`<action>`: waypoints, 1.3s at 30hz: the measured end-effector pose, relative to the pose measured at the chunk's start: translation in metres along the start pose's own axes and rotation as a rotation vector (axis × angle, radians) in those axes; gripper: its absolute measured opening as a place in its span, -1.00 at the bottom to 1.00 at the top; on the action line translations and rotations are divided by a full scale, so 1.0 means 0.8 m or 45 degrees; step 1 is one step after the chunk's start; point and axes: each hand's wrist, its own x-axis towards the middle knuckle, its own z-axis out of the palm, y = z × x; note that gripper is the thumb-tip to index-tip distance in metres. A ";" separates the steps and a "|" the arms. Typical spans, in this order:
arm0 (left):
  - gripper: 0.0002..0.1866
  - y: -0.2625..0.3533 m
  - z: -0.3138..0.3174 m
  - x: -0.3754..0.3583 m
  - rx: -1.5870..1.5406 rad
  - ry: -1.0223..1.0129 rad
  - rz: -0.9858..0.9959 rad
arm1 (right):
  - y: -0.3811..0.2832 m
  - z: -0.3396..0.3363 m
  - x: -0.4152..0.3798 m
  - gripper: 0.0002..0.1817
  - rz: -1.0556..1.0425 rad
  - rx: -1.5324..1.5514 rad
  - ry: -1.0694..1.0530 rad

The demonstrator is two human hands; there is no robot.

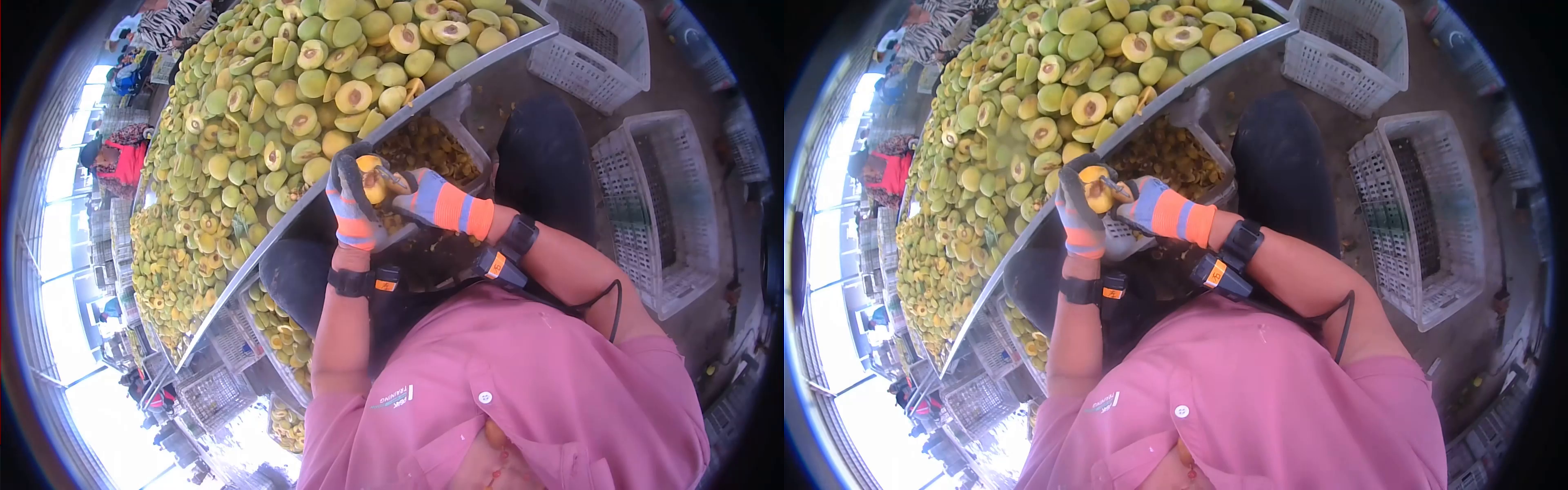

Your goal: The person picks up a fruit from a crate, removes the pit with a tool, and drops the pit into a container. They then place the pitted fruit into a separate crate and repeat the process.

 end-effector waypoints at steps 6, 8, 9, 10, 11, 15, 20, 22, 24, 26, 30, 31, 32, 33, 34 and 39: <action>-0.75 0.006 -0.016 0.005 -0.625 0.112 -0.868 | 0.017 -0.016 0.020 -0.75 -0.435 -0.394 0.370; -0.70 -0.018 -0.026 0.000 -0.537 -0.072 -0.788 | 0.011 -0.016 0.021 -0.74 -0.479 -0.178 0.261; -0.67 -0.040 -0.031 -0.005 -0.494 -0.165 -0.745 | 0.001 -0.018 0.019 -0.74 -0.501 -0.071 0.209; -0.53 -0.076 -0.036 -0.013 0.068 -0.389 -0.136 | -0.007 -0.020 0.013 -0.71 -0.199 -0.093 0.043; -0.53 -0.067 -0.035 -0.011 -0.201 -0.366 -0.387 | -0.005 -0.020 0.014 -0.71 -0.158 -0.091 0.009; -0.50 -0.003 -0.033 -0.001 -0.899 -0.234 -1.058 | -0.014 -0.013 0.009 -0.58 0.087 0.166 0.036; -0.64 -0.013 -0.007 -0.009 0.249 -0.065 -0.025 | 0.003 -0.003 0.017 -0.44 0.443 0.539 0.119; -0.69 -0.020 -0.009 -0.016 0.480 0.025 0.116 | 0.013 0.008 0.019 -0.54 0.308 0.441 0.147; -0.67 -0.023 -0.009 -0.016 0.101 0.129 -0.153 | 0.016 0.010 0.017 -0.66 0.033 0.157 0.135; -0.66 -0.031 -0.013 -0.014 -0.110 0.177 -0.296 | 0.016 0.011 0.015 -0.73 -0.089 0.013 0.110; -0.66 -0.033 -0.009 -0.018 -0.286 0.174 -0.327 | 0.014 0.004 0.012 -0.74 -0.010 0.001 0.056; -0.64 -0.028 -0.007 -0.019 -0.298 0.169 -0.342 | 0.014 0.003 0.012 -0.74 0.009 -0.021 0.060; -0.63 -0.025 -0.006 -0.017 -0.153 0.122 -0.254 | 0.013 0.003 0.012 -0.74 0.025 -0.042 0.064; -0.62 -0.022 -0.005 -0.016 -0.009 0.073 -0.164 | 0.012 0.002 0.012 -0.74 0.052 -0.047 0.054; -0.62 -0.021 -0.004 -0.014 0.133 0.023 -0.073 | 0.012 0.001 0.011 -0.75 0.078 -0.052 0.046; -0.72 -0.016 -0.003 -0.011 0.590 -0.041 0.151 | 0.038 0.005 0.021 -0.71 -0.014 -0.159 0.106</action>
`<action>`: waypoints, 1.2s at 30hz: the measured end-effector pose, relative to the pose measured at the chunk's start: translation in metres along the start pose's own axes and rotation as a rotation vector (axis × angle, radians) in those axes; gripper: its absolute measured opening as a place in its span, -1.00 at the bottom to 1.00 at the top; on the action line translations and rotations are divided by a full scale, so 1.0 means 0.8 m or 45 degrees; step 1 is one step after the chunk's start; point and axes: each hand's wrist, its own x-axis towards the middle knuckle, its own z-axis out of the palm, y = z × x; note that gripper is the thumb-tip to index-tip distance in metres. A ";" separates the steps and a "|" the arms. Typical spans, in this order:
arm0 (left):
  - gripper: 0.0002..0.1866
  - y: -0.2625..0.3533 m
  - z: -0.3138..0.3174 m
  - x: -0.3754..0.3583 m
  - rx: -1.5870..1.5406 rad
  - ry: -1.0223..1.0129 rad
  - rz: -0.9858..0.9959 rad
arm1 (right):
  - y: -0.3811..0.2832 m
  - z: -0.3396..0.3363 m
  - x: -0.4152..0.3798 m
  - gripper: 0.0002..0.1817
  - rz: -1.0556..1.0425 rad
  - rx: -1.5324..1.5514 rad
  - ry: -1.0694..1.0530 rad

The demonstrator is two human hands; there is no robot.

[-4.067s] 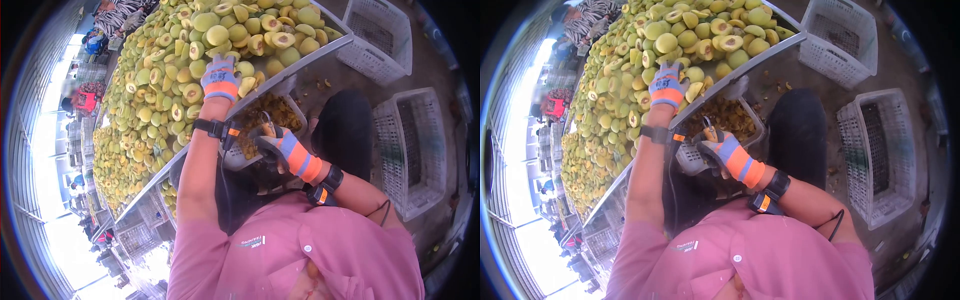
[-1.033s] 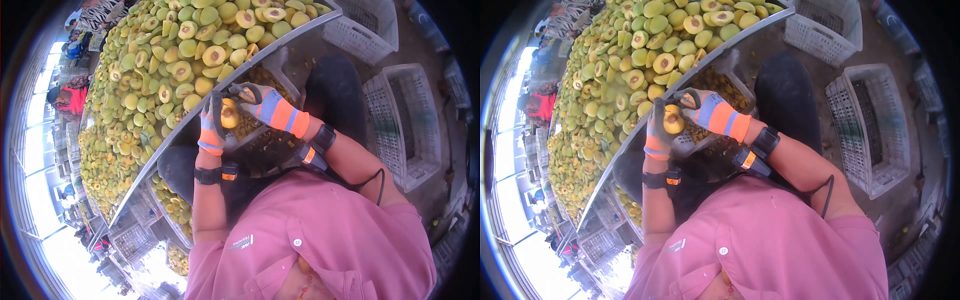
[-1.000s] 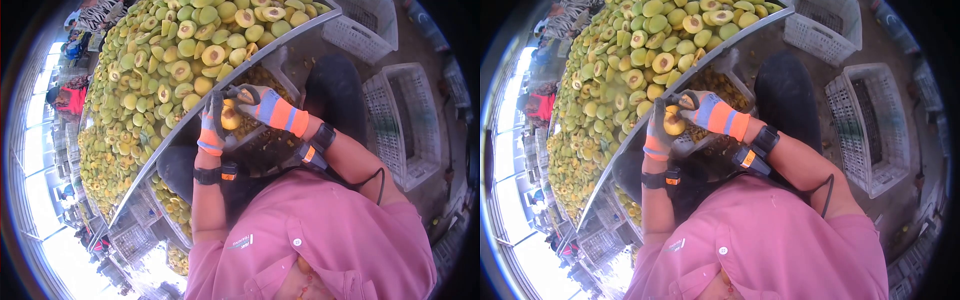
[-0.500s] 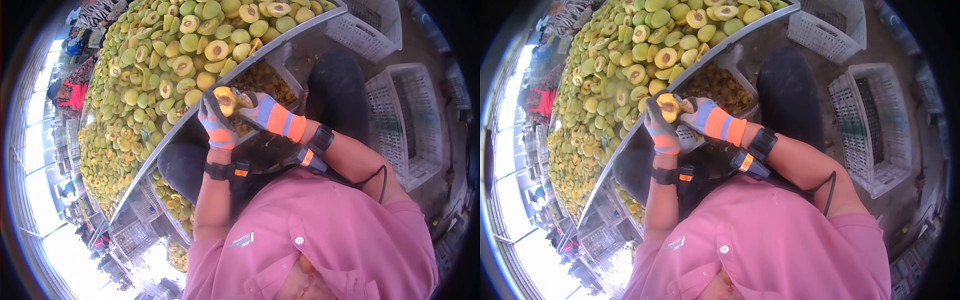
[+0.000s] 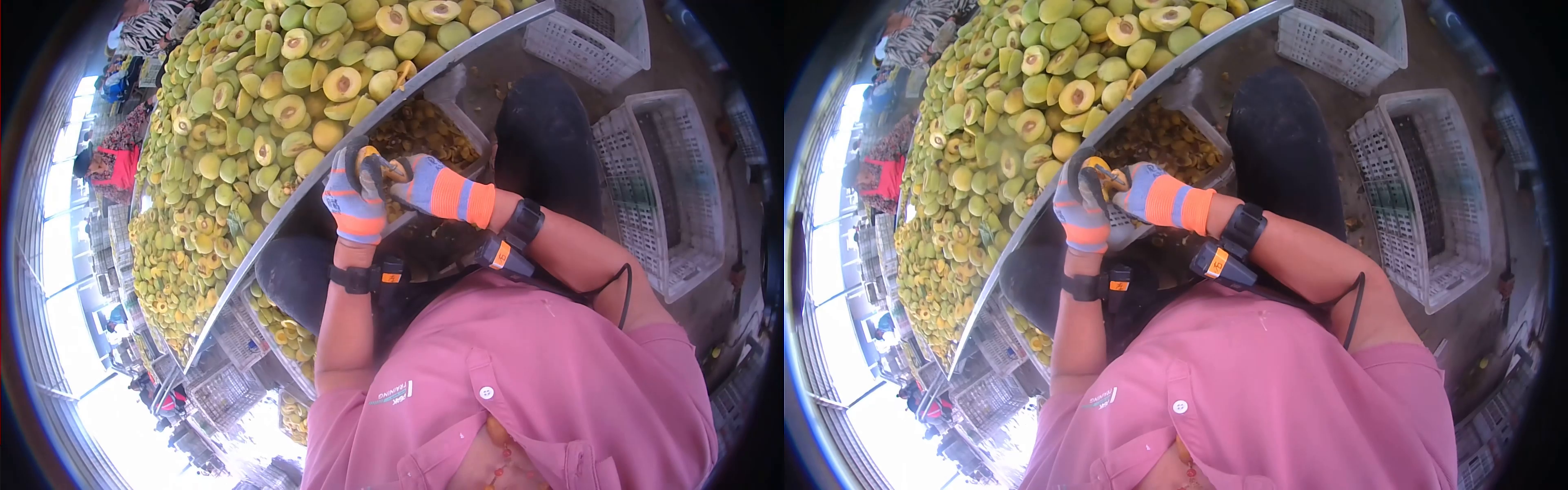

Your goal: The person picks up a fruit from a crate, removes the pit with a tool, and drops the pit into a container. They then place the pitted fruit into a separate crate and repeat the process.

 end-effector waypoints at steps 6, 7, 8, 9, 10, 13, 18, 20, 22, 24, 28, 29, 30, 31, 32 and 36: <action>-0.73 0.007 -0.007 0.001 0.121 -0.078 0.013 | -0.010 -0.007 -0.012 -0.70 -0.160 -0.346 -0.007; -0.73 0.004 -0.009 0.000 0.104 -0.097 -0.009 | -0.017 -0.012 -0.021 -0.72 -0.179 -0.428 -0.013; -0.72 -0.004 -0.010 -0.002 -0.089 -0.152 -0.180 | -0.022 -0.016 -0.026 -0.74 -0.200 -0.510 -0.016; -0.71 -0.014 -0.009 -0.004 -0.284 -0.207 -0.349 | -0.024 -0.020 -0.028 -0.73 -0.158 -0.561 -0.078; -0.69 -0.022 -0.008 -0.005 -0.482 -0.260 -0.518 | -0.023 -0.023 -0.029 -0.71 -0.115 -0.614 -0.142; -0.63 -0.022 -0.008 -0.004 -0.536 -0.346 -0.533 | -0.017 -0.031 -0.024 -0.68 0.025 -0.570 -0.302; -0.59 -0.008 -0.017 0.008 -0.902 -0.242 -0.753 | -0.033 -0.034 -0.026 -0.65 0.301 -0.034 -0.365; -0.56 -0.002 -0.017 0.008 -0.698 -0.255 -0.526 | -0.011 -0.024 -0.015 -0.67 0.319 0.153 -0.466; -0.63 0.008 -0.012 0.001 -0.742 -0.155 -0.464 | -0.056 -0.039 -0.033 -0.71 0.361 0.398 -0.574; -0.70 0.017 -0.008 -0.005 -0.745 -0.049 -0.463 | -0.059 -0.040 -0.034 -0.72 0.433 0.583 -0.577; -0.75 0.017 0.000 -0.006 -0.480 0.026 -0.315 | -0.035 -0.025 -0.026 -0.74 0.465 0.638 -0.519; -0.76 0.019 -0.001 -0.006 -0.493 0.009 -0.336 | -0.039 -0.026 -0.026 -0.74 0.516 0.614 -0.519; -0.76 0.022 -0.003 -0.006 -0.505 -0.011 -0.353 | -0.042 -0.026 -0.025 -0.73 0.564 0.593 -0.515; -0.76 0.024 -0.004 -0.006 -0.518 -0.034 -0.370 | -0.043 -0.026 -0.025 -0.75 0.504 0.422 -0.489; -0.77 0.020 -0.006 -0.006 -0.533 -0.090 -0.406 | -0.043 -0.026 -0.026 -0.75 0.443 0.253 -0.460; -0.81 -0.006 -0.012 -0.005 -0.526 -0.293 -0.336 | -0.044 -0.025 -0.026 -0.72 0.248 -0.095 -0.295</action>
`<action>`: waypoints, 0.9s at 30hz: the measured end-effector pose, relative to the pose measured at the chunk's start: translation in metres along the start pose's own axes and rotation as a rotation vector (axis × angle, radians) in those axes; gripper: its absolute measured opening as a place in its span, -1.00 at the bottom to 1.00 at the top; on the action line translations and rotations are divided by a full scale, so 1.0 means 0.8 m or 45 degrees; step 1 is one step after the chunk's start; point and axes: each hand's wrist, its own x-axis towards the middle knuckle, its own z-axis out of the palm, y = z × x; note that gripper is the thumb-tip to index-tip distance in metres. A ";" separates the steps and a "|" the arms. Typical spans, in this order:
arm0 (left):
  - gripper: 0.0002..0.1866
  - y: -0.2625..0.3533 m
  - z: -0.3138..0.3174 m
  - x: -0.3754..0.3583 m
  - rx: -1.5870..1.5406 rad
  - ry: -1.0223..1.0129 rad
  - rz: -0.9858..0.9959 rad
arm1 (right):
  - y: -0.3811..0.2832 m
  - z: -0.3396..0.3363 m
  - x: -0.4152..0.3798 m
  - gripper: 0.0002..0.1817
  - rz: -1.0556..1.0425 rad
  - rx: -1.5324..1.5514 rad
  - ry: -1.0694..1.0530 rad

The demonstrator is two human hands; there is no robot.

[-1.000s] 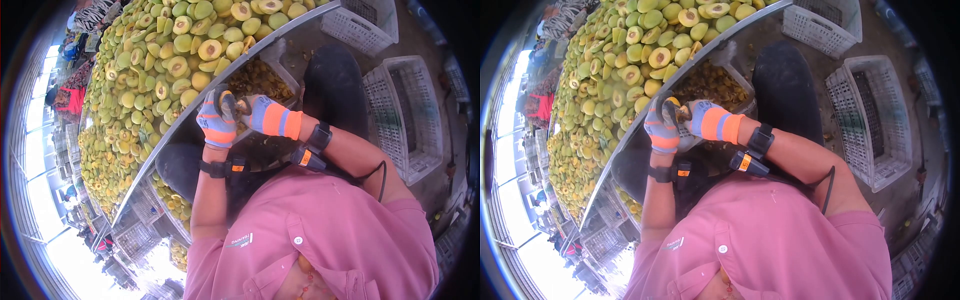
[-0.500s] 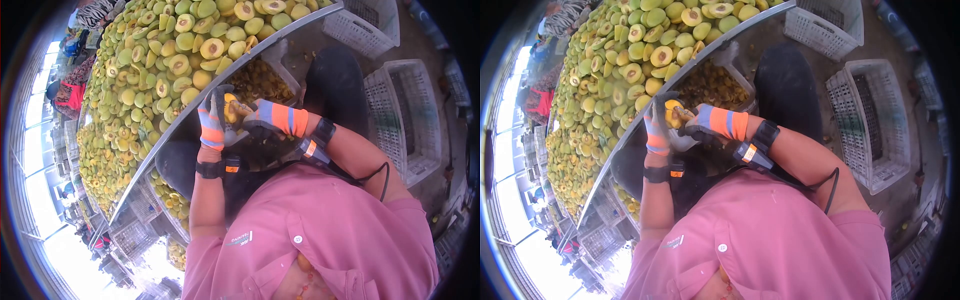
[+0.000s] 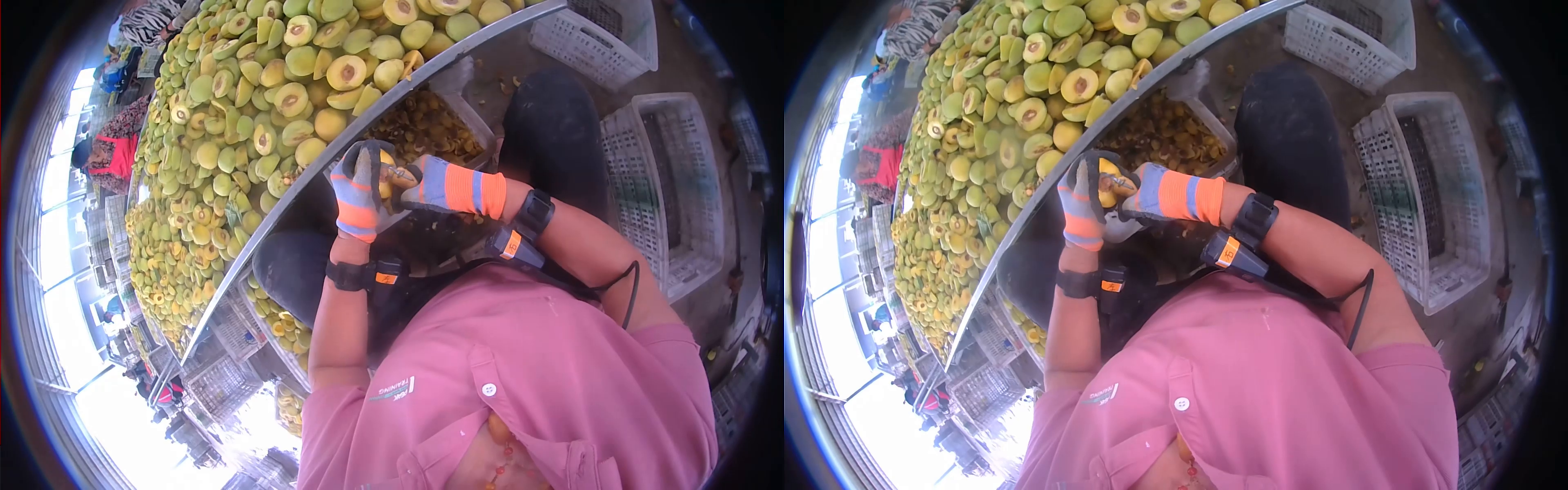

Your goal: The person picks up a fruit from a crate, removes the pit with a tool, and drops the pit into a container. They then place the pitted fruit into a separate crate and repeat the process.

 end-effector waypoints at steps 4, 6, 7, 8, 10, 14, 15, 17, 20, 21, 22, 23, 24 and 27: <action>-0.77 -0.030 -0.019 0.010 0.492 -0.184 0.402 | -0.010 -0.014 -0.007 -0.55 0.048 -0.027 -0.104; -0.75 -0.030 -0.019 0.012 0.520 -0.190 0.380 | -0.001 -0.016 0.000 -0.54 0.052 0.082 -0.220; -0.74 -0.030 -0.018 0.013 0.544 -0.181 0.389 | 0.004 -0.013 0.001 -0.58 0.051 0.092 -0.144; -0.74 -0.030 -0.017 0.014 0.567 -0.173 0.397 | 0.007 -0.006 0.006 -0.62 0.049 0.098 -0.072; -0.73 -0.031 -0.021 0.014 0.598 -0.124 0.390 | 0.015 0.003 0.011 -0.67 -0.042 0.078 -0.005; -0.74 -0.021 -0.002 0.003 0.071 0.134 -0.149 | -0.007 0.006 -0.004 -0.69 0.022 0.153 -0.071; -0.75 -0.015 0.002 0.001 0.098 0.162 -0.098 | -0.016 0.005 -0.011 -0.70 0.144 0.219 -0.097; -0.81 0.002 0.009 0.000 0.151 0.207 0.010 | 0.005 0.006 0.000 -0.75 -0.024 0.036 -0.237; -0.84 0.027 0.014 0.000 0.238 0.206 0.189 | 0.019 0.002 -0.001 -0.83 -0.082 0.421 -0.455; -0.84 0.029 0.012 0.002 0.274 0.179 0.264 | 0.022 0.001 -0.002 -0.86 -0.066 0.660 -0.531; -0.84 0.031 0.009 0.004 0.312 0.152 0.338 | 0.031 0.002 0.002 -0.87 -0.288 0.561 -0.514; -0.80 0.034 0.002 0.007 0.269 0.083 0.293 | 0.037 0.002 0.009 -0.89 -0.510 0.458 -0.491; -0.76 0.036 -0.006 0.010 0.223 0.013 0.251 | 0.044 0.000 0.015 -0.91 -0.729 0.349 -0.462; -0.70 0.035 -0.001 0.021 0.142 -0.107 0.326 | 0.051 -0.014 0.023 -0.87 -0.990 0.175 -0.393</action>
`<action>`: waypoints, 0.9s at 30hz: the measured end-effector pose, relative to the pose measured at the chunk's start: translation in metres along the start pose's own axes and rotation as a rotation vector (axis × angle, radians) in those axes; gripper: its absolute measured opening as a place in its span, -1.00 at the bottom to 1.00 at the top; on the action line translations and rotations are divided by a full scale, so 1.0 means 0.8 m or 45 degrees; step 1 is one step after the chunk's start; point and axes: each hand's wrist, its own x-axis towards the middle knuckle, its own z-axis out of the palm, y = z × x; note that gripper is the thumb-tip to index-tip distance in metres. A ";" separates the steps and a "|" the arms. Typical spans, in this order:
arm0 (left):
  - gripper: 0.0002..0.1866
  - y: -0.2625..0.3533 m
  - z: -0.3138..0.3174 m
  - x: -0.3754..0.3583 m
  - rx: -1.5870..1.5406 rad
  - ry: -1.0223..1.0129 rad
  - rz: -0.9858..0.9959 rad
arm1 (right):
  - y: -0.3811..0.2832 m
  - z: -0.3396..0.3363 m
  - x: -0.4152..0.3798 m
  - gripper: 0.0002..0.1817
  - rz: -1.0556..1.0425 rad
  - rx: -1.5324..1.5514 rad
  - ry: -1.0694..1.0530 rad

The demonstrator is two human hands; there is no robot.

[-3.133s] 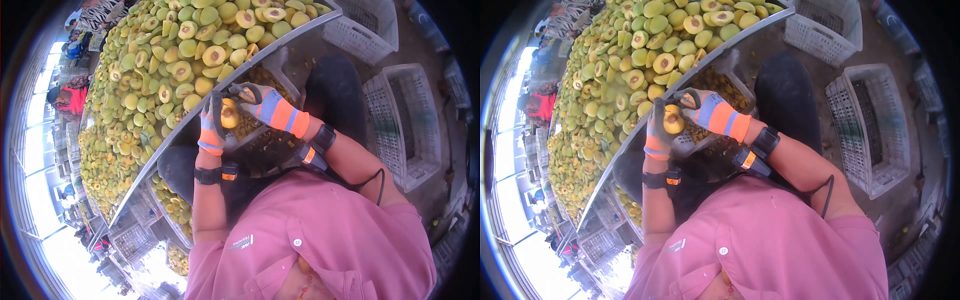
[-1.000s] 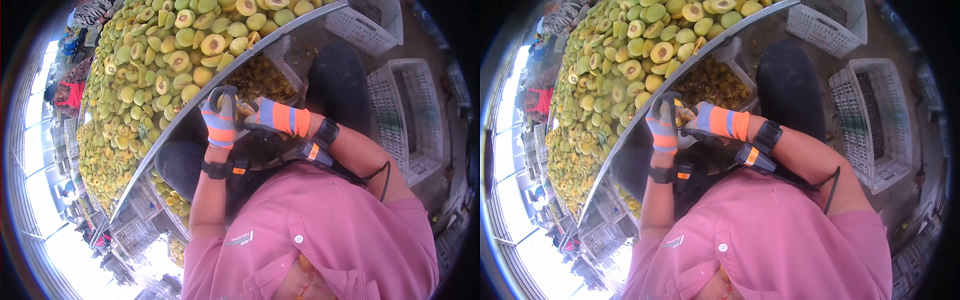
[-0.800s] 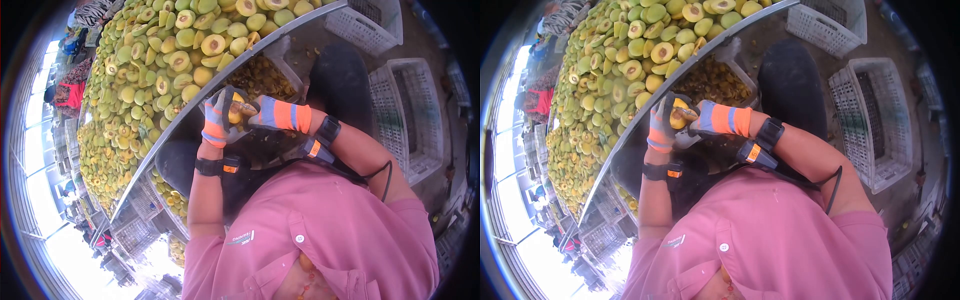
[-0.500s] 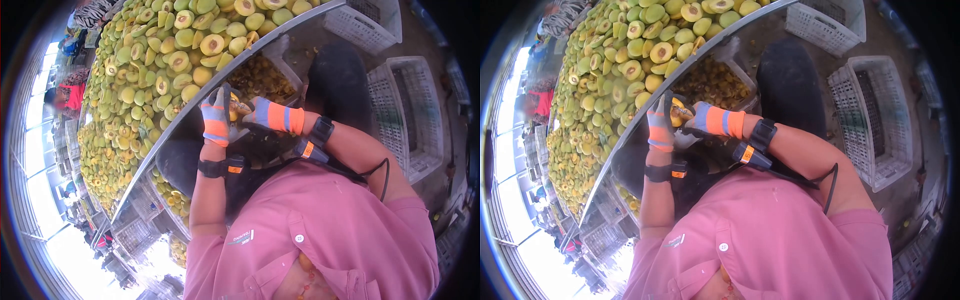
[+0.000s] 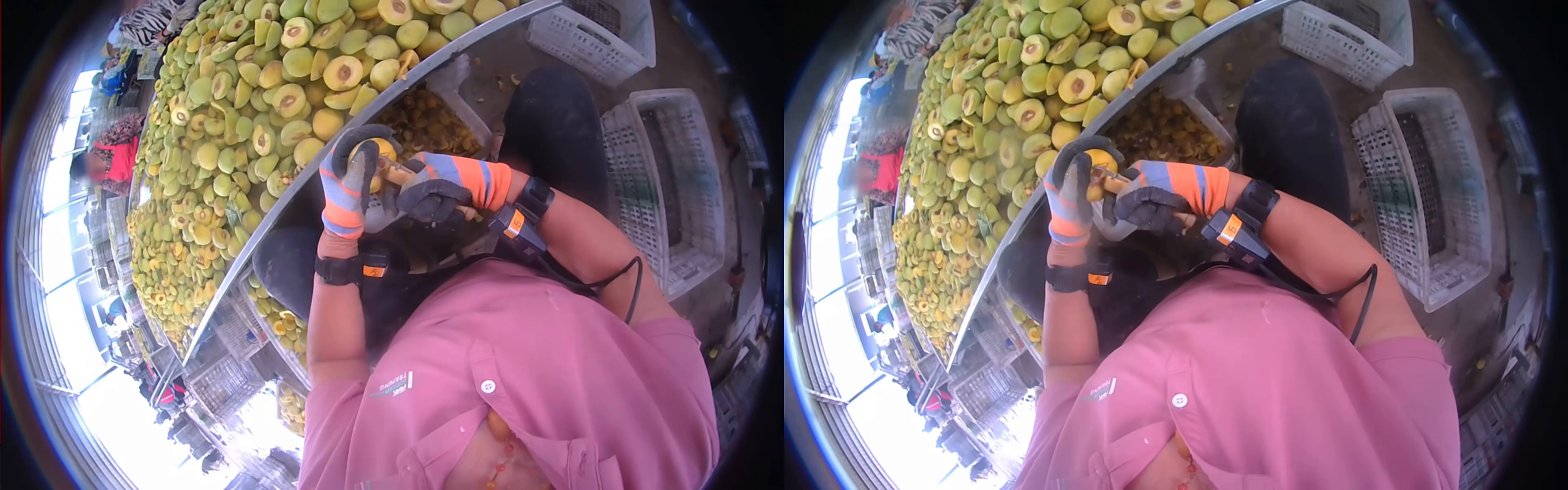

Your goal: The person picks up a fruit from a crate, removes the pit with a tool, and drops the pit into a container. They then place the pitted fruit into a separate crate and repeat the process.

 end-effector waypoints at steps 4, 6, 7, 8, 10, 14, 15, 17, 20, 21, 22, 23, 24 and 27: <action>-0.70 0.015 0.018 -0.010 0.022 0.258 0.012 | -0.010 0.006 -0.001 -0.82 0.125 0.361 0.093; -0.72 0.011 0.023 -0.017 0.104 0.379 0.069 | -0.035 0.008 -0.001 -0.83 0.638 0.923 0.101; -0.72 0.011 0.020 -0.019 0.073 0.329 -0.013 | -0.033 0.008 0.000 -0.83 0.609 0.847 0.097; -0.72 0.015 0.016 -0.019 0.044 0.283 -0.095 | -0.032 0.010 0.001 -0.83 0.579 0.771 0.088; -0.73 0.020 0.009 -0.018 0.008 0.201 -0.168 | -0.036 0.008 0.003 -0.83 0.600 0.619 0.058; -0.73 0.020 0.003 -0.013 -0.092 0.026 -0.179 | -0.052 -0.004 0.000 -0.83 0.709 0.622 -0.032; -0.73 0.018 0.002 -0.012 -0.137 -0.020 -0.191 | -0.049 -0.006 -0.002 -0.84 0.715 0.697 -0.062; -0.78 0.010 -0.006 -0.012 0.050 -0.177 -0.045 | -0.050 -0.006 -0.002 -0.83 0.760 0.763 -0.065; -0.73 0.012 -0.011 -0.012 -0.068 -0.276 -0.211 | -0.047 -0.007 -0.004 -0.81 0.754 0.800 -0.135; -0.68 0.014 -0.012 -0.012 -0.173 -0.284 -0.331 | -0.046 -0.007 -0.006 -0.79 0.739 0.804 -0.171; -0.65 0.009 -0.013 -0.011 -0.014 -0.313 -0.077 | -0.046 -0.004 -0.008 -0.79 0.799 0.923 -0.107; -0.63 0.004 -0.015 -0.009 0.147 -0.341 0.177 | -0.053 0.003 -0.010 -0.79 0.857 1.042 -0.040; -0.60 0.002 -0.016 -0.010 0.312 -0.366 0.426 | -0.057 0.008 -0.011 -0.79 0.917 1.162 0.026; -0.63 0.010 -0.014 -0.026 0.102 -0.250 0.087 | -0.049 0.008 -0.008 -0.80 0.944 1.948 -0.436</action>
